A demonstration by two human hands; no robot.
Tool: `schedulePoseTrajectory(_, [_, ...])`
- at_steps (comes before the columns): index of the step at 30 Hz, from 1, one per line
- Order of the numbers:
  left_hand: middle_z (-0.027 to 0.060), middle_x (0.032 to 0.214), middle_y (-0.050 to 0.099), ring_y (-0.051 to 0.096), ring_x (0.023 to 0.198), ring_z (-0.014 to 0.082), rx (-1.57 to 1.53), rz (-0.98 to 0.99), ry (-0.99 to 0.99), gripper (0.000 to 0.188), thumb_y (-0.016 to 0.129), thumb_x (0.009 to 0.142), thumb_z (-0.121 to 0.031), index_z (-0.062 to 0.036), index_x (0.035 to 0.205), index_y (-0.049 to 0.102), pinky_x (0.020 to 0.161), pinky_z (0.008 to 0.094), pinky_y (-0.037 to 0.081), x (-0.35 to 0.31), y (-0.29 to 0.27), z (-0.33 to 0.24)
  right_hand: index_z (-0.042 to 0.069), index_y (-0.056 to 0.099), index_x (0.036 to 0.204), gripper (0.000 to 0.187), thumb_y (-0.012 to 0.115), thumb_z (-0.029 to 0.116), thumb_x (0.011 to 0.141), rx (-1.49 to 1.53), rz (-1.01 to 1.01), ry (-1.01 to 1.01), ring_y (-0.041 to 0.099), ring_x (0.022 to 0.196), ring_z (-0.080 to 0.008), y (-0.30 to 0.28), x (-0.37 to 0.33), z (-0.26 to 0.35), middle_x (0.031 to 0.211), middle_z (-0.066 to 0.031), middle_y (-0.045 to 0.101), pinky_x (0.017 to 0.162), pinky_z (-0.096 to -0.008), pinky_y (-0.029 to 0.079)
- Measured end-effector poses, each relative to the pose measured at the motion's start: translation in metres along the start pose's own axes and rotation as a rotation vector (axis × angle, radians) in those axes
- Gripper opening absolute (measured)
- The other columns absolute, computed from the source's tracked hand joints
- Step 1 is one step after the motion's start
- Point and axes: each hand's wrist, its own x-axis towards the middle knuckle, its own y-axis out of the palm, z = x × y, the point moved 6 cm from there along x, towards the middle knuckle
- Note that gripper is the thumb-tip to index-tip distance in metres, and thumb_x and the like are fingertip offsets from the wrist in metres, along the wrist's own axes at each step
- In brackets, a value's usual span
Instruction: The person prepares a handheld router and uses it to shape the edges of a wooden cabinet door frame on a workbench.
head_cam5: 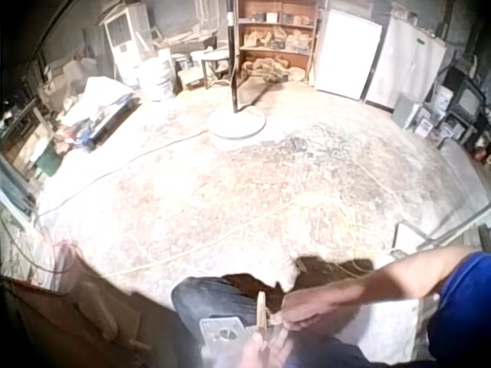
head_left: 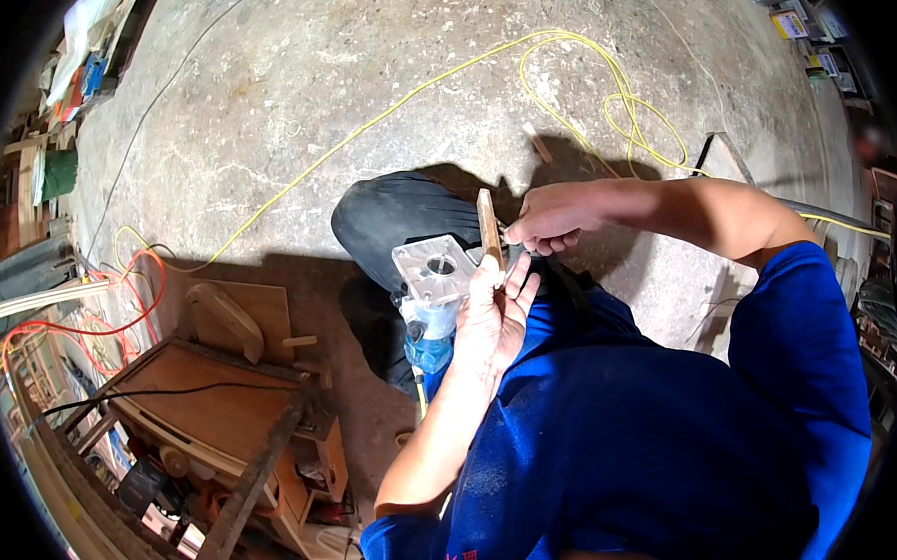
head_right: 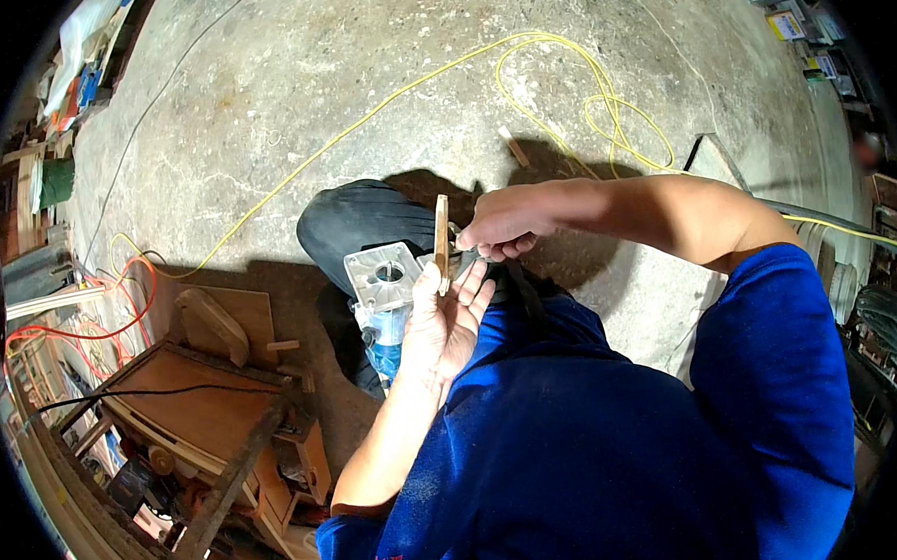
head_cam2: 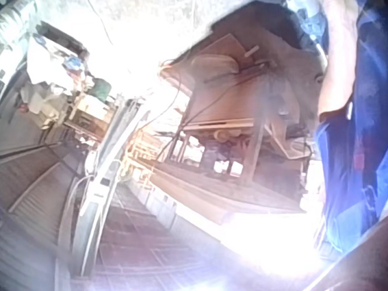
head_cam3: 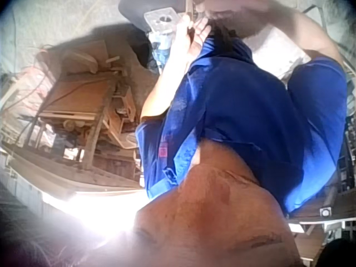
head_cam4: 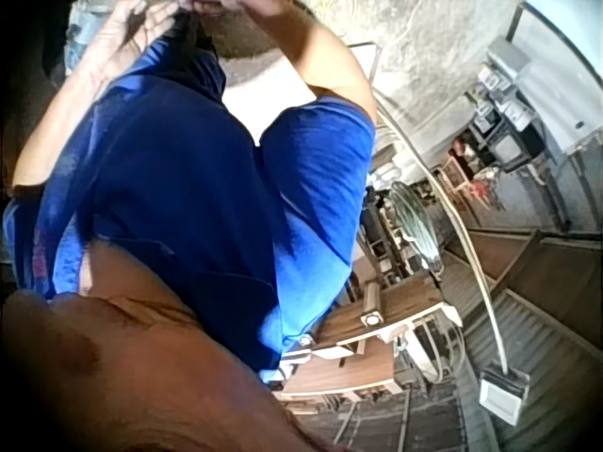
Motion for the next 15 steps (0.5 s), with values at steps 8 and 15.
schedulePoseTrajectory(8, [0.0126,0.121,0.066,0.062,0.120,0.0241,-0.023,-0.031,0.000,0.044,0.082,0.087,-0.041,-0.0125,0.115,0.063,0.110,0.0447,0.047,-0.002,-0.001,0.001,0.000,0.064,0.087,0.018,0.059,0.018,0.086,-1.191,-0.288,-0.862,0.068,0.075,-0.0336,0.004,-0.008,0.032,0.081,-0.0174,0.071,0.068,-0.0426,0.052])
schedulePoseTrajectory(15, [0.0129,0.119,0.066,0.063,0.119,0.0246,-0.040,-0.024,0.012,0.046,0.083,0.086,-0.042,-0.0124,0.114,0.062,0.110,0.0453,0.046,0.001,-0.007,0.003,-0.003,0.070,0.094,0.028,0.061,0.023,0.089,-0.564,-0.260,-0.457,0.070,0.071,-0.0258,-0.013,-0.013,0.021,0.078,-0.0136,0.072,0.065,-0.0356,0.056])
